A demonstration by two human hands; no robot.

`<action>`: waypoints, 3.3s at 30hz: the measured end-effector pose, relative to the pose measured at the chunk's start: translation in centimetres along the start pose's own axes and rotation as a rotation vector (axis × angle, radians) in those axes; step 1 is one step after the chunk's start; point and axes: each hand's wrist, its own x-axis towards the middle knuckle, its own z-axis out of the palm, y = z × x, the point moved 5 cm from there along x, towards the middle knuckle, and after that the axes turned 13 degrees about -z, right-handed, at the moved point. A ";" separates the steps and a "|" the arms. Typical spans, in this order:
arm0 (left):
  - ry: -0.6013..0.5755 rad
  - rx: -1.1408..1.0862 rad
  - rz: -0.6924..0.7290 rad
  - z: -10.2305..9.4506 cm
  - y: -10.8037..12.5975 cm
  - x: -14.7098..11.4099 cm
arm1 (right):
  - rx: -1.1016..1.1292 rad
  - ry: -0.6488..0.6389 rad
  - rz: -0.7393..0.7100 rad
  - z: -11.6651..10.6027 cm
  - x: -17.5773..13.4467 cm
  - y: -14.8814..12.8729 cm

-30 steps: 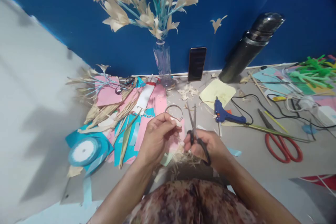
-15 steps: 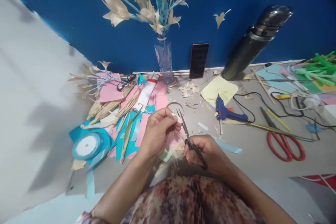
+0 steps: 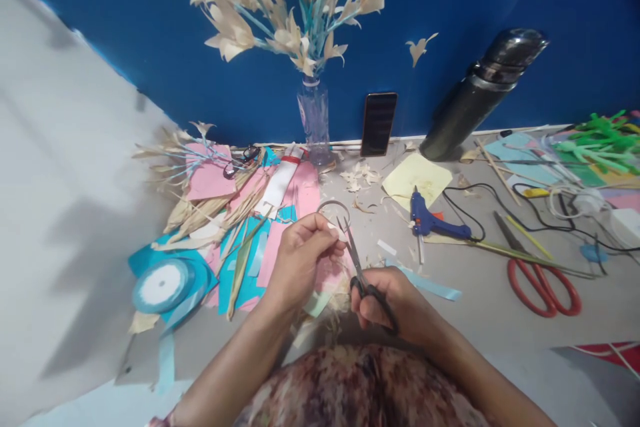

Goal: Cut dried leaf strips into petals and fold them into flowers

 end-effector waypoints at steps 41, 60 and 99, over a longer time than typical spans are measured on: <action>-0.117 0.221 0.044 -1.0 0.9 -1.3 | -0.016 -0.032 -0.055 -0.6 -0.2 -0.6; 0.009 0.269 0.034 -0.8 0.2 -2.0 | -0.049 -0.030 -0.054 0.7 -0.6 0.7; -0.059 0.247 -0.031 -0.8 0.2 -1.6 | -0.016 0.034 0.052 0.1 -0.9 2.6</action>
